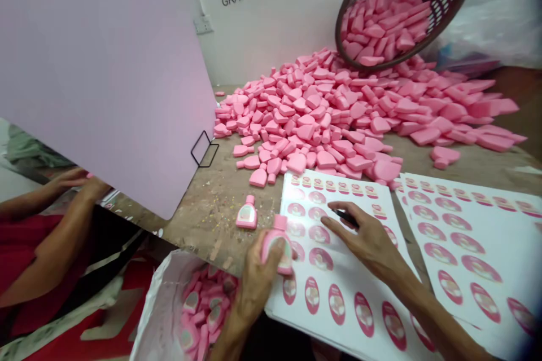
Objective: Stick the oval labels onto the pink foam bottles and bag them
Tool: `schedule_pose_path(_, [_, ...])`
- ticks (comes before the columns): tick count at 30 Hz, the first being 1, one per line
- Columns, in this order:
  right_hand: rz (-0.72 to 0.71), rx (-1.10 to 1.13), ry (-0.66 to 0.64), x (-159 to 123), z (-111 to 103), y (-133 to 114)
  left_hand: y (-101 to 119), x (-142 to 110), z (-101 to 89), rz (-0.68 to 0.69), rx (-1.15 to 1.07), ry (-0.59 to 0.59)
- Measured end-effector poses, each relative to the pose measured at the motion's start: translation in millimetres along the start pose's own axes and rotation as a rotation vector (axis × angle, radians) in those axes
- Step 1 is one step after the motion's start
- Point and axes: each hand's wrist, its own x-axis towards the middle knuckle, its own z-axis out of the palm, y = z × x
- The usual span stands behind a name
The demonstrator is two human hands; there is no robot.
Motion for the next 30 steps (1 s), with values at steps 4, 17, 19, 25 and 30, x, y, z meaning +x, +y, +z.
schedule_pose_path(4, [-0.234,-0.051,-0.135,45,24,-21,-24,21,-36.6,0.136,0.599,0.293])
schedule_pose_path(17, [-0.163,-0.149,-0.064,-7,-22,-11,21,191,-53.7,0.054,1.059,0.330])
schedule_pose_path(19, [-0.132,-0.190,0.041,-22,-35,2,19,206,-45.4,0.037,1.049,0.262])
schedule_pose_path(25, [-0.020,-0.297,0.174,-66,-30,47,28,174,-40.3,0.131,1.003,0.324])
schedule_pose_path(30, [0.049,-0.551,0.359,-81,-32,65,33,88,-24.8,0.158,0.664,0.289])
